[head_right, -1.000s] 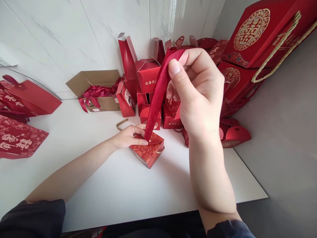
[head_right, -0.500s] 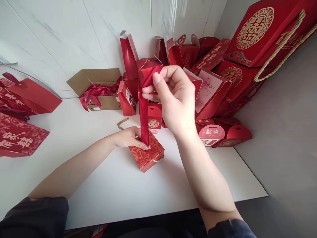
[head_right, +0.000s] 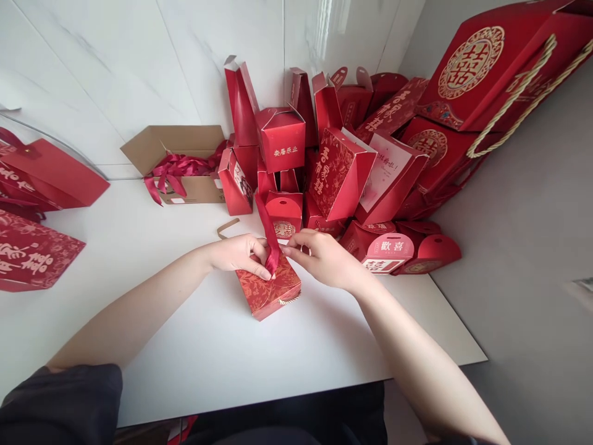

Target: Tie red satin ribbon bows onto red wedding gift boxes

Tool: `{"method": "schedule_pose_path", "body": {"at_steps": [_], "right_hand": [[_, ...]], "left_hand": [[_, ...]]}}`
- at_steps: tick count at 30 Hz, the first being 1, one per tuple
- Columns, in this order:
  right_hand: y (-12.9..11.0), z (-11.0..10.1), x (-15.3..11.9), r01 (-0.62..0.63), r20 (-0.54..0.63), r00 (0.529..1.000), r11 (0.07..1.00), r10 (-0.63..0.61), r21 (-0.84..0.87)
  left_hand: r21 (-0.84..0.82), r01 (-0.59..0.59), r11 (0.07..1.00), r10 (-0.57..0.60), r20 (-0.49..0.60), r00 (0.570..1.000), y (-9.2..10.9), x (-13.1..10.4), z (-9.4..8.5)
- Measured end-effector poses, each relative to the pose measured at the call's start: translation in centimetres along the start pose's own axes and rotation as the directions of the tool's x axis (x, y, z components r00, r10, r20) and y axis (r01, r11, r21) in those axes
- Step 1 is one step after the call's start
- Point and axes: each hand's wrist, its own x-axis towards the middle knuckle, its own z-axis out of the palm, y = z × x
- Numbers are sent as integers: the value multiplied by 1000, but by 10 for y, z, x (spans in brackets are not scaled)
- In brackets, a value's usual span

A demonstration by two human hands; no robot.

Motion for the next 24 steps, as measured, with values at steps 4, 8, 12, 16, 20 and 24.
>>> {"method": "schedule_pose_path", "body": {"at_steps": [4,8,12,16,20,24], "right_hand": [[-3,25,-6,-13,-61,998,988,22,155],[-7,40,-8,55,-187,982,971,-11,232],[-7,35,-8,133,-81,991,911,-110,390],[-5,27,-6,184,-10,981,906,-195,381],[-5,32,-7,166,-89,985,944,-147,285],[-5,41,-8,155,-181,977,957,-112,247]], "left_hand": [[-1,22,1000,-22,-20,1000,-1,-2,3],[-43,-18,999,16,-41,999,6,-7,7],[-30,-144,989,144,-2,990,16,-10,6],[-18,-81,997,81,26,996,13,-6,2],[-76,-123,990,124,10,992,6,-2,0],[-51,-101,994,101,-15,995,5,-5,-1]]}}
